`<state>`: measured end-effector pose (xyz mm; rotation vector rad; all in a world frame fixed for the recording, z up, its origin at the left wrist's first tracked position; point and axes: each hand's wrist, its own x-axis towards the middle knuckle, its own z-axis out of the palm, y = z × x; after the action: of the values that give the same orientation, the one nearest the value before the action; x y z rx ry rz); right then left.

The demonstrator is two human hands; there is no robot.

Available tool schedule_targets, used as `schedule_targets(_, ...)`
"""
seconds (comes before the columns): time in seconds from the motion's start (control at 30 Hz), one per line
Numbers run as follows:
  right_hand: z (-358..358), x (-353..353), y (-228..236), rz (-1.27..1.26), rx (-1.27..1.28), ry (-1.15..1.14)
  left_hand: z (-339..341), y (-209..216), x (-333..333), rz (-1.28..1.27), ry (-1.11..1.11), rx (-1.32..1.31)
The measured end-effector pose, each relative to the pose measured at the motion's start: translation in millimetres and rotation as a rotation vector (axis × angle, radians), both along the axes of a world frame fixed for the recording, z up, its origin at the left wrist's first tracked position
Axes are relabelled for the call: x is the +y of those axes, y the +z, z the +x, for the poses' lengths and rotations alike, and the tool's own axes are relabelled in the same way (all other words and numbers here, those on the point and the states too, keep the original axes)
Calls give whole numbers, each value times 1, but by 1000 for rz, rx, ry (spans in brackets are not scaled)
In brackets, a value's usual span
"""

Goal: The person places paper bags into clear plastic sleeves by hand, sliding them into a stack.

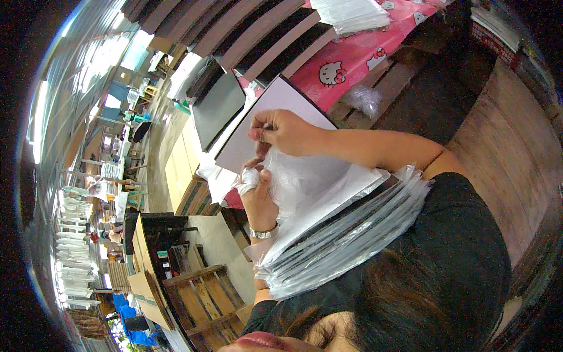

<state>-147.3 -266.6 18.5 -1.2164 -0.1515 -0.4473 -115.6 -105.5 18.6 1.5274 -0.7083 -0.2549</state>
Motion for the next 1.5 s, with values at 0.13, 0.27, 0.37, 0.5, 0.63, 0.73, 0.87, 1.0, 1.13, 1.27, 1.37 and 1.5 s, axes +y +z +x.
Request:
schedule_targets(0.13,-6,-6,-6,-44,297,233,22,1,21,186,-58,-62)
schedule_targets(0.27,-15,9,-3,-564,146,75,30,4,25,85,-66,-38)
schedule_targets(0.37,-11,9,-5,-693,37,16,16,20,15,-76,-58,66)
schedule_targets(0.5,-4,8,-7,-440,-24,-62,7,16,8,20,-26,74)
schedule_targets(0.63,-16,12,1,-425,-124,-296,22,-1,17,73,23,370)
schedule_targets(0.73,-19,9,20,144,166,-2,20,-7,13,-61,-128,109)
schedule_targets(0.87,-20,12,20,-292,77,-39,16,6,20,-141,-60,158)
schedule_targets(1.0,-13,-8,4,-461,-130,-58,30,5,32,-103,-152,28)
schedule_targets(1.13,-6,1,0,-131,-43,197,15,1,28,83,-122,-67)
schedule_targets(1.27,-13,14,-3,-661,-155,-66,28,1,34,69,96,-136)
schedule_targets(1.37,-11,-2,16,6,74,114,15,-9,40,189,-1,-93)
schedule_targets(1.5,-21,17,8,-337,249,488,25,-7,42,-159,-23,117)
